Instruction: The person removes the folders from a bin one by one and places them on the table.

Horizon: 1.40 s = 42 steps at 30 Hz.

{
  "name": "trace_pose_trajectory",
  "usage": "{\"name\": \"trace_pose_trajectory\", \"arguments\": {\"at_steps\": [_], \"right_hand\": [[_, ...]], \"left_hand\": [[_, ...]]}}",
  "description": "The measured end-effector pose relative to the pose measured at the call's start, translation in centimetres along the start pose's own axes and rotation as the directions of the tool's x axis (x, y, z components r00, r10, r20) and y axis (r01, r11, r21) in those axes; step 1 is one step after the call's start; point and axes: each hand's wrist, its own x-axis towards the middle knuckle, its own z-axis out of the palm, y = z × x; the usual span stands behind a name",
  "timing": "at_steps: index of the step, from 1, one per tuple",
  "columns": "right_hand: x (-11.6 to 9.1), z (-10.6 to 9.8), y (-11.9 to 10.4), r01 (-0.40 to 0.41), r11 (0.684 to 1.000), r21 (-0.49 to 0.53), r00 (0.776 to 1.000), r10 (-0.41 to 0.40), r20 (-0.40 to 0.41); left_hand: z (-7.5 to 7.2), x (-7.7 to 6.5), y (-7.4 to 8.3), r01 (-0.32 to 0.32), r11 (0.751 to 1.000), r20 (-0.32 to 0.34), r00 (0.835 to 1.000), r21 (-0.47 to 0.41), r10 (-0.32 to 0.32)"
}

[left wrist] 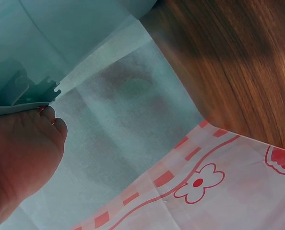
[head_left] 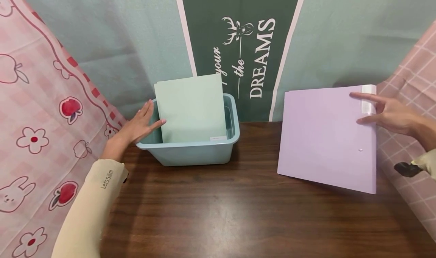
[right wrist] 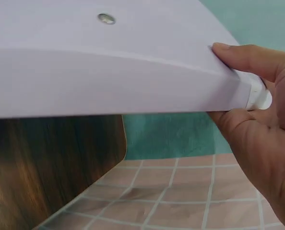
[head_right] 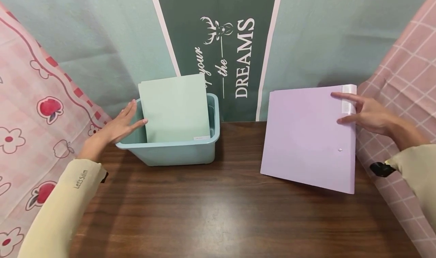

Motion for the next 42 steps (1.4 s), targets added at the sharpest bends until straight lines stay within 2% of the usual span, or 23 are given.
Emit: {"name": "trace_pose_trajectory", "arguments": {"at_steps": [3, 7, 10, 14, 18, 23, 27, 30, 34, 42], "right_hand": [[0.1, 0.1, 0.7, 0.009, 0.999, -0.049, 0.999, -0.008, 0.036], [0.4, 0.3, 1.7, 0.022, 0.985, -0.173, 0.999, -0.014, 0.052], [0.7, 0.5, 2.4, 0.023, 0.986, -0.165, 0.998, -0.014, 0.059], [1.0, 1.0, 3.2, 0.031, 0.994, -0.103, 0.998, -0.024, 0.064], [1.6, 0.9, 3.7, 0.042, 0.992, -0.12, 0.998, -0.035, 0.057], [2.8, 0.0, 4.2, 0.05, 0.984, -0.171, 0.993, -0.032, 0.109], [3.8, -0.1, 5.1, 0.097, 0.957, -0.274, 0.993, -0.074, 0.094], [4.0, 0.4, 5.7, 0.149, 0.913, -0.38, 0.989, -0.143, 0.044], [4.3, 0.9, 6.4, 0.185, 0.863, -0.47, 0.98, -0.195, 0.029], [4.4, 1.5, 7.8, 0.158, 0.854, -0.495, 0.987, -0.149, 0.058]], "left_hand": [[-0.1, 0.0, 0.1, -0.001, 1.0, -0.001, 1.0, -0.003, 0.001], [0.0, 0.0, 0.2, 0.003, 1.0, 0.0, 1.0, -0.004, -0.003], [0.0, -0.1, 0.2, 0.007, 1.0, 0.004, 1.0, -0.007, -0.007], [-0.1, -0.1, 0.2, 0.007, 1.0, 0.007, 1.0, -0.015, -0.007], [0.0, -0.3, 0.5, 0.015, 1.0, 0.005, 1.0, -0.019, -0.015], [0.3, -0.7, 1.1, 0.038, 0.999, 0.003, 0.999, -0.022, -0.038], [0.6, -1.0, 1.6, 0.057, 0.998, 0.011, 0.998, -0.028, -0.057], [0.6, -1.1, 1.7, 0.061, 0.998, 0.014, 0.998, -0.032, -0.06], [0.5, -1.1, 1.7, 0.064, 0.997, 0.009, 0.998, -0.038, -0.064], [0.6, -1.1, 1.7, 0.065, 0.997, 0.009, 0.998, -0.047, -0.065]]}}
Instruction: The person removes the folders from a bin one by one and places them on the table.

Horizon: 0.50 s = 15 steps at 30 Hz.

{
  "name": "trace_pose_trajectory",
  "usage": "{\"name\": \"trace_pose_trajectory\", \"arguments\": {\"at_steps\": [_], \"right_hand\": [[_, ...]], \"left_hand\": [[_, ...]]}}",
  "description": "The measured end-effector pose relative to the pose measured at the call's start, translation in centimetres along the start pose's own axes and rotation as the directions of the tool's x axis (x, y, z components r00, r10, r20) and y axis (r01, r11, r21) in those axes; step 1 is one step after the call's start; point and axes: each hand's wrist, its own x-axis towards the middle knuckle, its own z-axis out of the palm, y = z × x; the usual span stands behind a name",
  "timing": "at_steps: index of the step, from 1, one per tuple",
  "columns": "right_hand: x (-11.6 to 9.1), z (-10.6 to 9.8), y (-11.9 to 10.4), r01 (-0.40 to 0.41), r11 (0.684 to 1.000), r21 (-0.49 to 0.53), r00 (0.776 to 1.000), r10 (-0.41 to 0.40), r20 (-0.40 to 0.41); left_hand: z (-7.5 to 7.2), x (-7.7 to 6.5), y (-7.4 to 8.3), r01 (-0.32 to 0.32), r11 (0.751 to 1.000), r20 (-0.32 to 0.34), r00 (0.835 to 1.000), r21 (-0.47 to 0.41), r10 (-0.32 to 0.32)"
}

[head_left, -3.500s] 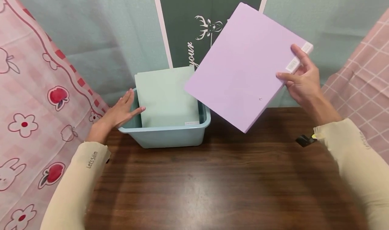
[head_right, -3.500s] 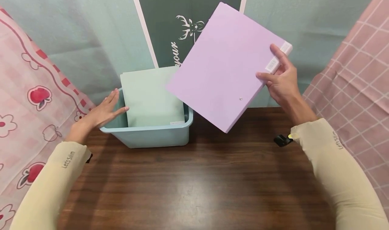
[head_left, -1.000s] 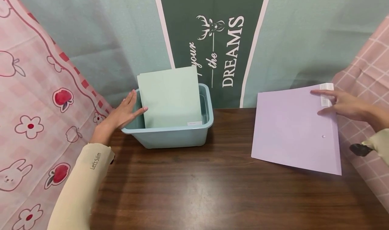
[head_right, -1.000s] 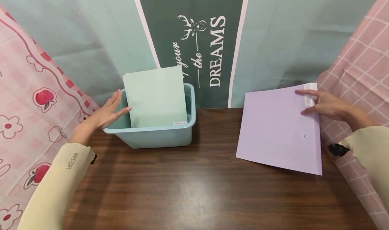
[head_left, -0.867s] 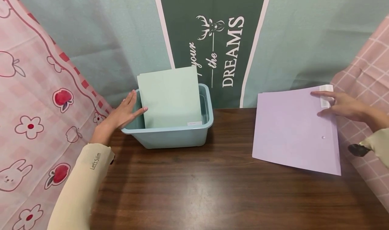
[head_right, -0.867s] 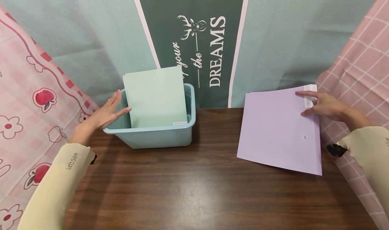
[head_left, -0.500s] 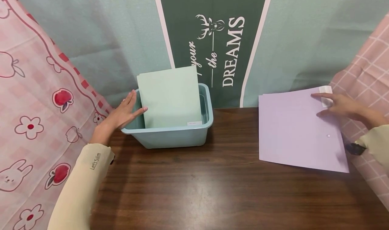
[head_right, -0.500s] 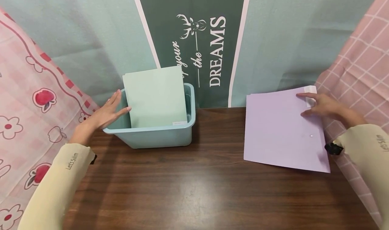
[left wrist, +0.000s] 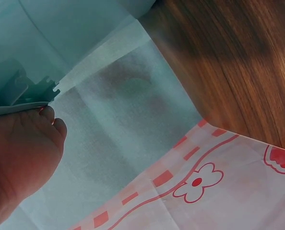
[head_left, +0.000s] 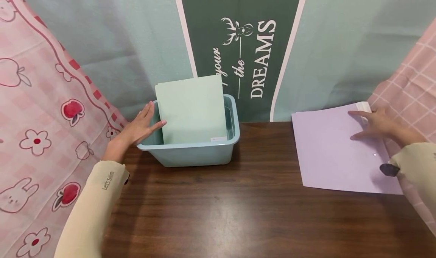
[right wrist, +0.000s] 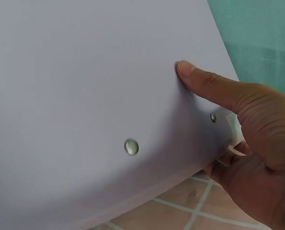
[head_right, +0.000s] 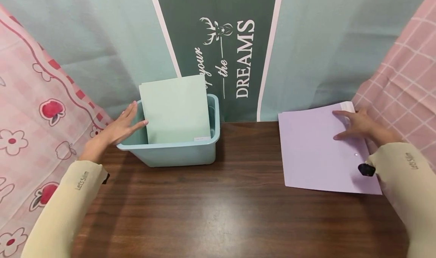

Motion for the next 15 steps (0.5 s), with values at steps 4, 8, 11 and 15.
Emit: {"name": "trace_pose_trajectory", "arguments": {"at_steps": [4, 8, 11, 15], "right_hand": [[-0.1, 0.6, 0.4, 0.01, 1.0, 0.0, 1.0, -0.01, 0.012], [0.1, 1.1, 0.8, 0.027, 1.0, -0.004, 1.0, -0.027, -0.009], [0.4, 1.3, 1.3, 0.038, 0.999, -0.021, 0.999, -0.038, -0.001], [0.5, 1.8, 1.9, 0.036, 0.999, -0.003, 0.999, -0.036, 0.028]], "left_hand": [[0.1, 0.1, -0.1, -0.005, 1.0, 0.0, 1.0, 0.007, 0.005], [0.1, 0.1, -0.2, -0.002, 1.0, -0.003, 1.0, 0.015, 0.002], [0.1, 0.1, -0.2, 0.001, 1.0, -0.007, 1.0, 0.014, -0.001], [0.1, 0.1, -0.2, 0.002, 1.0, -0.009, 1.0, 0.013, -0.002]]}}
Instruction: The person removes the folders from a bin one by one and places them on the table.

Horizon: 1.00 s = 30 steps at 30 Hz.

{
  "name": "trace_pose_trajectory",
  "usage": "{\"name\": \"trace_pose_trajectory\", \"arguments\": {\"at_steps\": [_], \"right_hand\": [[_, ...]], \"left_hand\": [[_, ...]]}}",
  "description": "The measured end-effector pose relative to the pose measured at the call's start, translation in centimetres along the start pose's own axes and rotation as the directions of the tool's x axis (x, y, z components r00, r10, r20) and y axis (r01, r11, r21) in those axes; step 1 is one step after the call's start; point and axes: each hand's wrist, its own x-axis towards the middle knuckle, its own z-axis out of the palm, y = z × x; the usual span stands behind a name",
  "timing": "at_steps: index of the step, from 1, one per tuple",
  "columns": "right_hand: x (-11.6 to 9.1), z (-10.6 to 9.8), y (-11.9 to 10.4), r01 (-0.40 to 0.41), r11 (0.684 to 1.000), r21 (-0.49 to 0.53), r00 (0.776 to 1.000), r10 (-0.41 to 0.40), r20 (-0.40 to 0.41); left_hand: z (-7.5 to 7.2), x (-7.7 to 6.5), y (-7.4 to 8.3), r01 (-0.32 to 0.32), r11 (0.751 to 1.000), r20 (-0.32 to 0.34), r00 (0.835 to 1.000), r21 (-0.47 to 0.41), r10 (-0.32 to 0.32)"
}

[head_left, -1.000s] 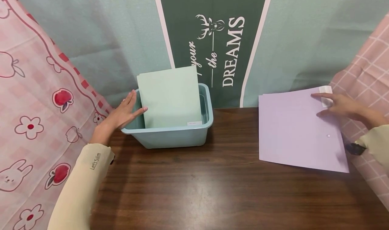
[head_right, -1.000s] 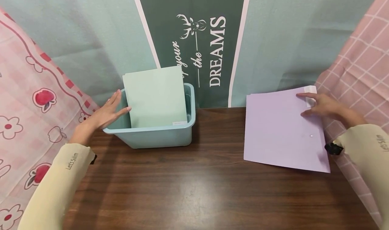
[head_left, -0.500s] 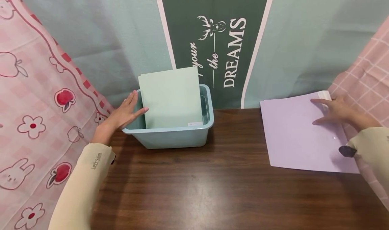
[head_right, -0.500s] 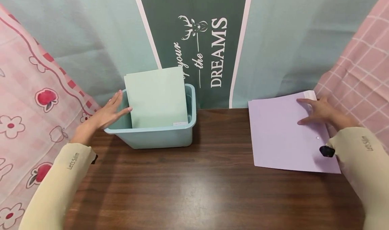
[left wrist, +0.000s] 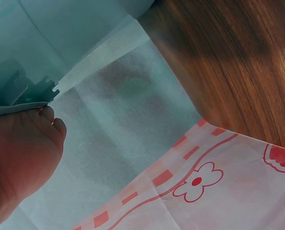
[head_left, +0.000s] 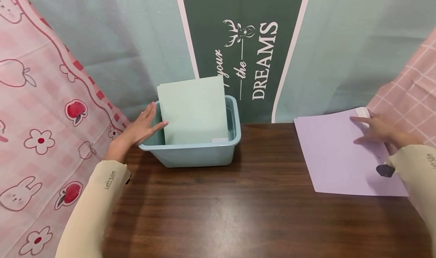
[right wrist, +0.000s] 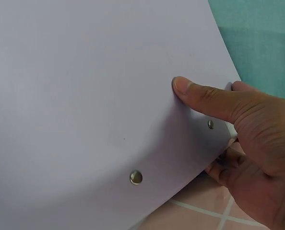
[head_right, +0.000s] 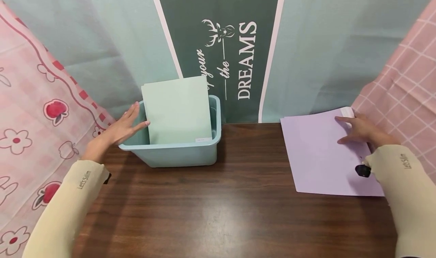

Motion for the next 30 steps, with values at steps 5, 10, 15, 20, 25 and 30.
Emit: {"name": "trace_pose_trajectory", "arguments": {"at_steps": [5, 10, 15, 20, 25, 30], "right_hand": [[0.1, 0.4, 0.2, -0.054, 0.993, 0.102, 0.996, 0.045, 0.083], [0.2, 0.7, 0.0, -0.073, 0.994, 0.084, 0.985, 0.059, 0.164], [0.3, 1.4, 0.4, -0.08, 0.993, 0.09, 0.977, 0.061, 0.203], [0.1, 2.3, 1.1, -0.067, 0.992, 0.102, 0.981, 0.046, 0.191], [-0.1, 2.7, 1.1, -0.082, 0.992, 0.093, 0.975, 0.061, 0.215], [-0.6, 2.7, 0.7, -0.087, 0.993, 0.081, 0.977, 0.069, 0.202]], "left_hand": [[0.1, 0.0, 0.0, 0.004, 1.0, 0.002, 1.0, -0.004, -0.004], [0.2, 0.0, 0.0, 0.001, 1.0, -0.001, 1.0, -0.001, -0.001], [0.0, 0.0, 0.0, -0.002, 1.0, -0.002, 1.0, 0.002, 0.002], [0.0, 0.1, 0.0, -0.004, 1.0, -0.001, 1.0, -0.004, 0.004], [0.0, 0.1, 0.0, -0.004, 1.0, -0.001, 1.0, -0.002, 0.004], [0.0, 0.1, 0.0, -0.005, 1.0, -0.002, 1.0, -0.005, 0.005]]}}
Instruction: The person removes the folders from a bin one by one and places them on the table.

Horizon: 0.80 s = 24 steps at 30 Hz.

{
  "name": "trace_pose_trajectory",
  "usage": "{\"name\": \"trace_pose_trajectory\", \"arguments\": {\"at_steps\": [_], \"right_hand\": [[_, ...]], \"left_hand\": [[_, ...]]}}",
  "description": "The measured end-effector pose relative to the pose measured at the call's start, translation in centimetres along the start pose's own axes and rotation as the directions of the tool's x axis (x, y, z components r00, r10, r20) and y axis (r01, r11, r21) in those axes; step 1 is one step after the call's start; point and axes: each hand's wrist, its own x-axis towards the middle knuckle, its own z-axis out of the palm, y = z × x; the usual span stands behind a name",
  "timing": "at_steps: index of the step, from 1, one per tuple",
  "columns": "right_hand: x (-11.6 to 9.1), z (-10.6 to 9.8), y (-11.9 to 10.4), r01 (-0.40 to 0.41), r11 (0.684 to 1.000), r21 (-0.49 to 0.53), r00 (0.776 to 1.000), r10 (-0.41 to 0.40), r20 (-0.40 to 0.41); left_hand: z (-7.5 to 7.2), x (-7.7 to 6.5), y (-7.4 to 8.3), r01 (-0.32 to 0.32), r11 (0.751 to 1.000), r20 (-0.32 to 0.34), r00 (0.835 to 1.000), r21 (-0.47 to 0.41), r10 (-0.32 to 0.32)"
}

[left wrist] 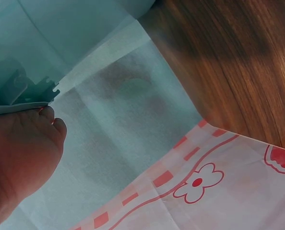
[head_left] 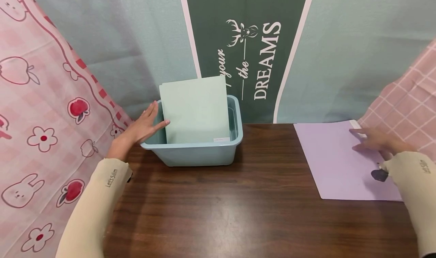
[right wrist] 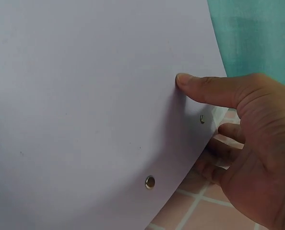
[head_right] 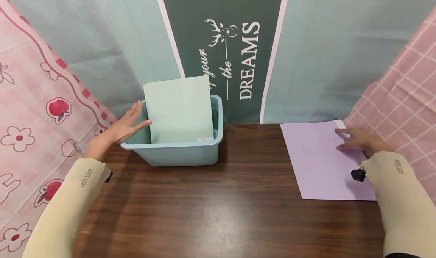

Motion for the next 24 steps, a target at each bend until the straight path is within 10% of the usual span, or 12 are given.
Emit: {"name": "trace_pose_trajectory", "arguments": {"at_steps": [24], "right_hand": [[0.5, -2.3, -2.4, 0.109, 0.991, -0.082, 0.973, -0.123, -0.197]], "left_hand": [[0.1, -0.1, -0.1, 0.001, 1.0, -0.007, 1.0, -0.01, -0.001]]}}
